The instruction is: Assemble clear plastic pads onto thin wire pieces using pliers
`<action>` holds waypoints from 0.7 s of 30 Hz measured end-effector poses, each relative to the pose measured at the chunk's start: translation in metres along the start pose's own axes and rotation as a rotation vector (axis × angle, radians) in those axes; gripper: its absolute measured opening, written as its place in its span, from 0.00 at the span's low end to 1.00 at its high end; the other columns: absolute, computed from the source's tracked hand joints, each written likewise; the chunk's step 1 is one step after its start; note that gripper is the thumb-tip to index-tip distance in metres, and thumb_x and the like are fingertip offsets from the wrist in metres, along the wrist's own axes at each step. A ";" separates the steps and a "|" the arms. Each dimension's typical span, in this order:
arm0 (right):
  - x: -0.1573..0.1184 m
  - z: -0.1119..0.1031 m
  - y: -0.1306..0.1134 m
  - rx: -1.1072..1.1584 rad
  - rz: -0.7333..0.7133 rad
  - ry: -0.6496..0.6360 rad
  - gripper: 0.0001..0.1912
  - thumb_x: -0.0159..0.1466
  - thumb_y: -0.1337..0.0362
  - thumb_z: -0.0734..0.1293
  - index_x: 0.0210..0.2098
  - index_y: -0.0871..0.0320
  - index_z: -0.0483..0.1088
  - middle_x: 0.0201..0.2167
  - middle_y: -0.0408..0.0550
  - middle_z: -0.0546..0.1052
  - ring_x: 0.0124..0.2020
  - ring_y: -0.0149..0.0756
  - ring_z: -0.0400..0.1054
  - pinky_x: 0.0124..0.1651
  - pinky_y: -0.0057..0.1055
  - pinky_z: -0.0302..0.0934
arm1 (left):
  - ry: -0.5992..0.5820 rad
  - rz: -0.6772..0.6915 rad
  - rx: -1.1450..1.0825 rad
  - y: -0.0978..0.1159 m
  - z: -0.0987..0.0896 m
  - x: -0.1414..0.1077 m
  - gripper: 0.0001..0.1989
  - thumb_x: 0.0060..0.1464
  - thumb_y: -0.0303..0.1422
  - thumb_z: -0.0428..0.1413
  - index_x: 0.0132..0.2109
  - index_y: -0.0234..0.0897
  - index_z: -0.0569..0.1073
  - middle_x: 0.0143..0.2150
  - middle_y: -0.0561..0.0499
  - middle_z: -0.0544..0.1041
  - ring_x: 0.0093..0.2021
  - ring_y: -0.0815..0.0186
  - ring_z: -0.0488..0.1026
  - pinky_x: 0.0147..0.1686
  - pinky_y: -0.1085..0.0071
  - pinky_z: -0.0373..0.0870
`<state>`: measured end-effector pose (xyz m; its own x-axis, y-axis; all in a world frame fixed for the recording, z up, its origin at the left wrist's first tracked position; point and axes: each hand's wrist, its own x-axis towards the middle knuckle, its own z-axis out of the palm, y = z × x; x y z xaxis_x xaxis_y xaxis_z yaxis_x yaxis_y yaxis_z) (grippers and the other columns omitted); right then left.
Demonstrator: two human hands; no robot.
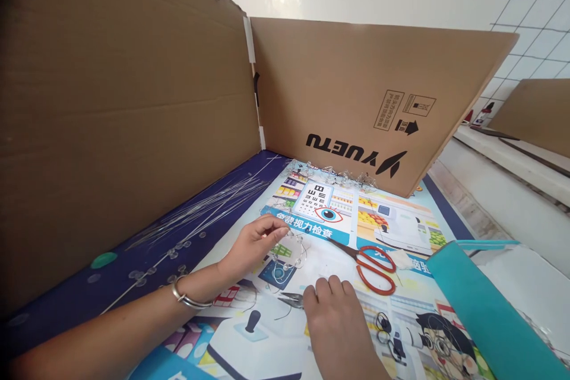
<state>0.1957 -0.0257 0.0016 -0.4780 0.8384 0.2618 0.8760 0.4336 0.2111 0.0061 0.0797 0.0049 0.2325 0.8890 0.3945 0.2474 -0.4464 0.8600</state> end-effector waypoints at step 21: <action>-0.010 -0.010 0.013 -0.043 -0.029 -0.073 0.10 0.49 0.76 0.65 0.27 0.55 0.65 0.26 0.44 0.67 0.31 0.38 0.57 0.35 0.35 0.44 | -0.005 0.006 0.045 0.000 0.005 -0.006 0.08 0.56 0.31 0.50 0.32 0.37 0.73 0.31 0.52 0.73 0.36 0.65 0.68 0.41 0.69 0.64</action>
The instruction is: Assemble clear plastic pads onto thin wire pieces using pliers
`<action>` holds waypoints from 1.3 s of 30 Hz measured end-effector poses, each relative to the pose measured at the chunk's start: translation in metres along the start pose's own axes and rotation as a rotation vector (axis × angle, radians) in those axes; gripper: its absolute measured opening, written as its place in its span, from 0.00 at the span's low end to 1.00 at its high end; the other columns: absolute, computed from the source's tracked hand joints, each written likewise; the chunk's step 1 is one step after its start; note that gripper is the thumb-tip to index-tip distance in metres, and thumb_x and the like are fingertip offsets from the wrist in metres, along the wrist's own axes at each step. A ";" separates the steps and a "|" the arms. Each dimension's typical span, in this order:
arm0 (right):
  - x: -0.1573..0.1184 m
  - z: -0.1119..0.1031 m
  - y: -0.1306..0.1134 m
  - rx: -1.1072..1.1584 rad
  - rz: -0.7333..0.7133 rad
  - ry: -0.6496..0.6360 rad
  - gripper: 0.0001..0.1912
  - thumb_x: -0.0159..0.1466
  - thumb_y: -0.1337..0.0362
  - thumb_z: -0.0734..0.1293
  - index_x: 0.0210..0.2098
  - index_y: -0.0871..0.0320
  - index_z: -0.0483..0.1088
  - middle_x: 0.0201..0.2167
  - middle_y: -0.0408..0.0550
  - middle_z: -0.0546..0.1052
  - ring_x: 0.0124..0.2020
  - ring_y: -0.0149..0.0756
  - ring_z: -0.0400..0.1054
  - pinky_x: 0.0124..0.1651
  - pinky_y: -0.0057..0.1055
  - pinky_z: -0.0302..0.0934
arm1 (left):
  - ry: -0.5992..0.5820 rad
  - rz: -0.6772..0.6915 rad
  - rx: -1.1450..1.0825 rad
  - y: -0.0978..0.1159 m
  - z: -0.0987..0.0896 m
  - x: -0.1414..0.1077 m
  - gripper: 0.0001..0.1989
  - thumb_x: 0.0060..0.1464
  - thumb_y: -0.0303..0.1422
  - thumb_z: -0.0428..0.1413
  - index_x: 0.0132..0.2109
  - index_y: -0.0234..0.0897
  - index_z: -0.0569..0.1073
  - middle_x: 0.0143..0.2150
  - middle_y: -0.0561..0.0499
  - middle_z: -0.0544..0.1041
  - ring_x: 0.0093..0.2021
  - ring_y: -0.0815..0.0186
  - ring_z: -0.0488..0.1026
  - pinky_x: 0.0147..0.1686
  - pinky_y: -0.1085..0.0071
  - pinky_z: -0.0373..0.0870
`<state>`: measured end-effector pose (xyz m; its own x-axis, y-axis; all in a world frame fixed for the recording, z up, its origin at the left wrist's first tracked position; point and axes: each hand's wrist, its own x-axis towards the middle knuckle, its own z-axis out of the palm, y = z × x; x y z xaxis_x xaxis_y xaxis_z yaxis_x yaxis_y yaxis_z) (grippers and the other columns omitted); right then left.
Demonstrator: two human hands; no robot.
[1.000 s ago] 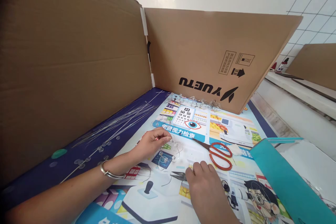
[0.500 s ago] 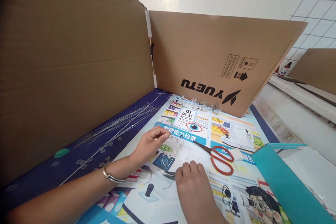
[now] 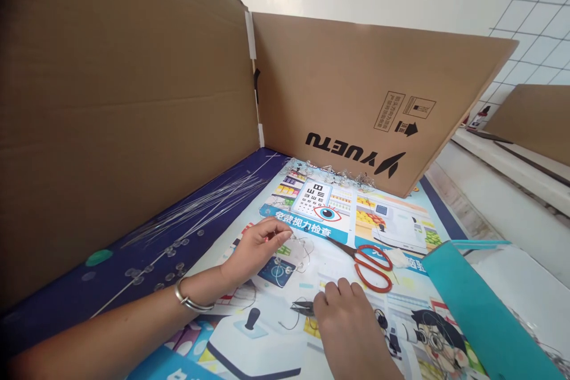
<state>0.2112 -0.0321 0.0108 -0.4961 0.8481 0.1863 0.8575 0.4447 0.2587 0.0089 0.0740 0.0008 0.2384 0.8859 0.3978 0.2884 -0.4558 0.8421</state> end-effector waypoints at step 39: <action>-0.019 -0.006 0.025 -0.005 0.100 -0.189 0.09 0.53 0.76 0.64 0.28 0.55 0.68 0.26 0.44 0.70 0.31 0.36 0.62 0.33 0.33 0.45 | -0.253 -0.019 0.234 -0.020 0.019 -0.007 0.08 0.53 0.30 0.50 0.31 0.39 0.73 0.30 0.52 0.74 0.36 0.63 0.69 0.37 0.69 0.63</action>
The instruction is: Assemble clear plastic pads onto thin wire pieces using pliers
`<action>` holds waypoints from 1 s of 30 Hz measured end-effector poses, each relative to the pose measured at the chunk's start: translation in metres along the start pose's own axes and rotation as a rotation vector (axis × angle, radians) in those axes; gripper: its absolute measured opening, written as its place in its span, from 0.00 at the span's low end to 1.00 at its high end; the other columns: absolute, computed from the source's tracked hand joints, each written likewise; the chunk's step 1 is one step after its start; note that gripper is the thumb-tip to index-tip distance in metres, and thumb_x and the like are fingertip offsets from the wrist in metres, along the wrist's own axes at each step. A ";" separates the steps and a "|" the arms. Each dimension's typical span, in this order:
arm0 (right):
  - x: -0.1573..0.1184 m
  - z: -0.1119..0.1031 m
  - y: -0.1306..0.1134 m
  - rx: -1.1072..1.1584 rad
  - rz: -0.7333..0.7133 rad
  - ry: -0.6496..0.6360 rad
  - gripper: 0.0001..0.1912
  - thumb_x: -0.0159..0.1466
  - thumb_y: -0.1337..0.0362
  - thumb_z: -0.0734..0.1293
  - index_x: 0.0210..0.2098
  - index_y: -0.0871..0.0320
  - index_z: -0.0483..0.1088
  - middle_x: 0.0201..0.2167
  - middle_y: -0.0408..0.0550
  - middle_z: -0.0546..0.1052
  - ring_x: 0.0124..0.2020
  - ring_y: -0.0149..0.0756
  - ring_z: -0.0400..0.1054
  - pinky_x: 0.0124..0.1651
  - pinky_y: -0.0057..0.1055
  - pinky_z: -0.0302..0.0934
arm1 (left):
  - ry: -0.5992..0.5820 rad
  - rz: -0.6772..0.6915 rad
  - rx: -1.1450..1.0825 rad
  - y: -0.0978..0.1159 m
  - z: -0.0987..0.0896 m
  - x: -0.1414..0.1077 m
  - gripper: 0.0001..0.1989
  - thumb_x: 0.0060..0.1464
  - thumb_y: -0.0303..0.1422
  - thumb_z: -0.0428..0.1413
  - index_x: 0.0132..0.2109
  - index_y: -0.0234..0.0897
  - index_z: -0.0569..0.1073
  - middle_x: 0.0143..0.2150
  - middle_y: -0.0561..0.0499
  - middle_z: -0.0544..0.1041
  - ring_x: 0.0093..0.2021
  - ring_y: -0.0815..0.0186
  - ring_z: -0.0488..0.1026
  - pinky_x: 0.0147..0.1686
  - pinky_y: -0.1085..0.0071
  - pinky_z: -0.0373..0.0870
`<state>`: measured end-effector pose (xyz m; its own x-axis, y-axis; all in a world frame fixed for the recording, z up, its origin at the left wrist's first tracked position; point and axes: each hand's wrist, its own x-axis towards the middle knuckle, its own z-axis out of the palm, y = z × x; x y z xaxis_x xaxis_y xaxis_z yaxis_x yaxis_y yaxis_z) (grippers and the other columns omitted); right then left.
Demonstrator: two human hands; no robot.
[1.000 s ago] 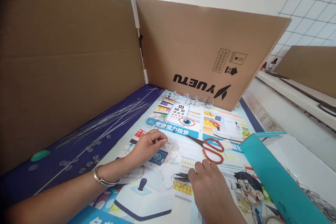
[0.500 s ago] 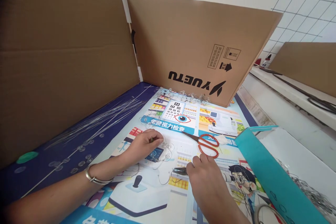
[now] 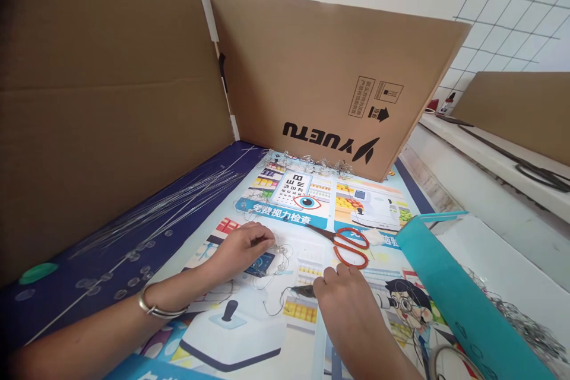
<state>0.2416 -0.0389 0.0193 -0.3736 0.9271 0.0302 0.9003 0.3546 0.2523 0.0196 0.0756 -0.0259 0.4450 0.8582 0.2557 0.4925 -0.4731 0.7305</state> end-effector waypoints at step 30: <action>0.002 0.008 0.007 0.417 0.157 0.273 0.11 0.59 0.69 0.59 0.41 0.54 0.68 0.34 0.46 0.70 0.37 0.37 0.63 0.40 0.32 0.55 | -0.387 -0.340 -0.721 0.062 -0.013 -0.018 0.11 0.54 0.38 0.52 0.36 0.34 0.71 0.31 0.52 0.73 0.24 0.74 0.62 0.23 0.77 0.55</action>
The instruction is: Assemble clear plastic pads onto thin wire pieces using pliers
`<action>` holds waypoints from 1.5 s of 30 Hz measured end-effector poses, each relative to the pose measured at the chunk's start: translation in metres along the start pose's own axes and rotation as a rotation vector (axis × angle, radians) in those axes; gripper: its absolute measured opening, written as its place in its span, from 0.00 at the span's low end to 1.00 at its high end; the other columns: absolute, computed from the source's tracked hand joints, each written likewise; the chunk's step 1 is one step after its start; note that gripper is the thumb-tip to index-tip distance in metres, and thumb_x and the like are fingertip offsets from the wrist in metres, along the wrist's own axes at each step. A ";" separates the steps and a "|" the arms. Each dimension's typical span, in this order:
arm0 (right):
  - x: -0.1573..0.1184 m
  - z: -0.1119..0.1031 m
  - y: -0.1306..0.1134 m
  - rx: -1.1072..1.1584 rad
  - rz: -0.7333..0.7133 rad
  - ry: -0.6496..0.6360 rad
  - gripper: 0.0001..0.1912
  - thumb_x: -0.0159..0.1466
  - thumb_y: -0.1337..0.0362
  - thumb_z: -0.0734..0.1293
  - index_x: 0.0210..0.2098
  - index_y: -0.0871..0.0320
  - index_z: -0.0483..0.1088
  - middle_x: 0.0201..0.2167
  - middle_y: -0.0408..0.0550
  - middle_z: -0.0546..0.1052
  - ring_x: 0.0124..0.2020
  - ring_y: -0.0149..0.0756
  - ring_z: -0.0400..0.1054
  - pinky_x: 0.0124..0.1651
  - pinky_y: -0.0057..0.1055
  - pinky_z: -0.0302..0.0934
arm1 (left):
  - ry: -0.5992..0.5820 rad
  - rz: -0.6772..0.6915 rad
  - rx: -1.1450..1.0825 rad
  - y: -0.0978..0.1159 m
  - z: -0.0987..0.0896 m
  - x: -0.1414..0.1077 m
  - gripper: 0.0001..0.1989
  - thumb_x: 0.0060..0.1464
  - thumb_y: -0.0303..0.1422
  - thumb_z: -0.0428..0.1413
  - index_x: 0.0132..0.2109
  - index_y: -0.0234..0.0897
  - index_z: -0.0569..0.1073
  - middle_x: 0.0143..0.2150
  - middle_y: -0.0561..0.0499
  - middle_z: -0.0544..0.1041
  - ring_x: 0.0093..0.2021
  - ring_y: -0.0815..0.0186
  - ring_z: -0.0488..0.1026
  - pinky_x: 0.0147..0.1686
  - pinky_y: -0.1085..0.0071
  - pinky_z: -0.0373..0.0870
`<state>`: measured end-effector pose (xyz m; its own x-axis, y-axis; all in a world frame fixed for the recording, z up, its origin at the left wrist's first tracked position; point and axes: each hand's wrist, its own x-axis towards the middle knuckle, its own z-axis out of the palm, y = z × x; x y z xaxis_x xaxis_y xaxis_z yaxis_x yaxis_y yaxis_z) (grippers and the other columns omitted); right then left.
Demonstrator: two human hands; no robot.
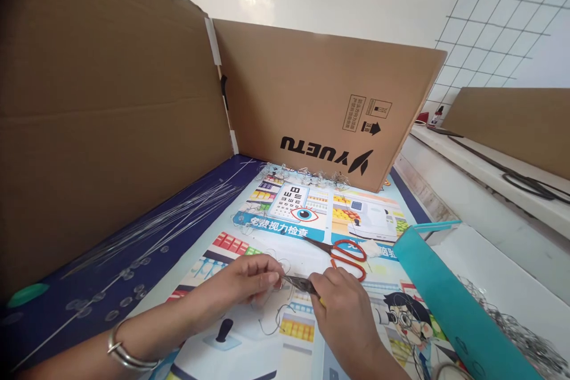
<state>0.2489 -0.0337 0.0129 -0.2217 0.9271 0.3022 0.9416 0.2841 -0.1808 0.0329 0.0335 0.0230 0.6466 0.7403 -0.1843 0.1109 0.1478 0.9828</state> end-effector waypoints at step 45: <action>0.019 0.040 0.007 0.149 0.122 -0.018 0.10 0.63 0.62 0.57 0.39 0.54 0.68 0.33 0.46 0.71 0.37 0.37 0.66 0.38 0.31 0.61 | 0.341 0.276 0.766 -0.018 -0.049 0.023 0.08 0.53 0.33 0.50 0.37 0.38 0.73 0.38 0.50 0.72 0.37 0.64 0.68 0.38 0.71 0.63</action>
<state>0.2409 -0.0042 -0.0198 -0.1136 0.9608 0.2529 0.9143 0.2006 -0.3518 0.0083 0.0800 0.0004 0.4782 0.8580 0.1875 0.5383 -0.4551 0.7093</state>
